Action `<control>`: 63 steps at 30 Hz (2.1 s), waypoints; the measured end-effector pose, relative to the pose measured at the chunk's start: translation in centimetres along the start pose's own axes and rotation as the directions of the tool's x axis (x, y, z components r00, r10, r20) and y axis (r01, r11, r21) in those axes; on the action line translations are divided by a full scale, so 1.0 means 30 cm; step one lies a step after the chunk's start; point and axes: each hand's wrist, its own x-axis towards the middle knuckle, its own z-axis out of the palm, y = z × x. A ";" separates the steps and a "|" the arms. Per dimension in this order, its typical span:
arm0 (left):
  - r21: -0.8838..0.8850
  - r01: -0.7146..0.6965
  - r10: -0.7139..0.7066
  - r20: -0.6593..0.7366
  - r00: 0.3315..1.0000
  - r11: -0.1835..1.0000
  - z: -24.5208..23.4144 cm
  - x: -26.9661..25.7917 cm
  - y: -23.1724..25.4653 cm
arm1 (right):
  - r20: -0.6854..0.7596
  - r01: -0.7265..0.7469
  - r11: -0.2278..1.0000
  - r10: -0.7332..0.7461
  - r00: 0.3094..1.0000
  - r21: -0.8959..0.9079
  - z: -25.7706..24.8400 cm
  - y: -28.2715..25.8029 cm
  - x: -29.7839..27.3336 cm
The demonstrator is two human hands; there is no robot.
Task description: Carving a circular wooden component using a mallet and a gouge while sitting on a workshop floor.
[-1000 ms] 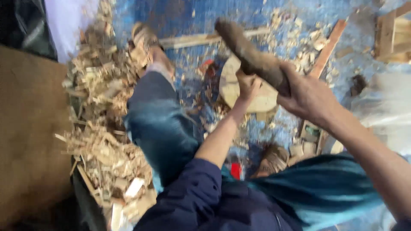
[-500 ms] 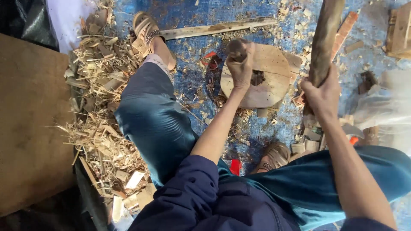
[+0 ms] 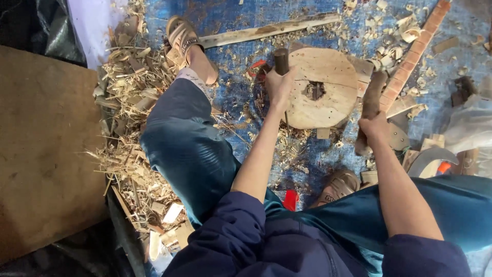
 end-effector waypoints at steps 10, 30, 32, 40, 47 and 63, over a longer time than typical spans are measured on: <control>-0.114 0.026 -0.028 -0.015 0.999 0.993 -0.019 -0.012 -0.039 | -0.393 0.574 0.796 -0.473 0.789 0.193 -0.116 -0.385 -0.279; 0.006 -0.024 0.024 0.027 0.999 1.000 -0.006 -0.061 0.019 | 0.135 -0.069 0.643 -0.054 0.989 0.763 -0.044 -0.097 -0.037; -0.133 -0.083 0.083 -0.009 0.997 0.988 -0.010 -0.112 0.120 | 0.133 -0.083 0.627 -0.033 0.991 0.775 -0.048 -0.127 -0.070; -0.651 -0.391 0.611 0.143 0.779 0.650 0.010 -0.206 0.318 | 0.216 -0.242 0.463 0.111 0.970 0.852 -0.125 -0.165 -0.181; -0.617 -0.451 0.675 0.185 0.714 0.646 0.078 -0.245 0.279 | 0.021 -0.193 0.727 0.239 0.971 0.659 0.018 -0.012 -0.122; -0.646 -0.463 0.702 0.162 0.694 0.607 0.210 -0.172 0.140 | -0.060 -0.084 0.887 0.124 0.990 0.455 0.159 0.059 -0.109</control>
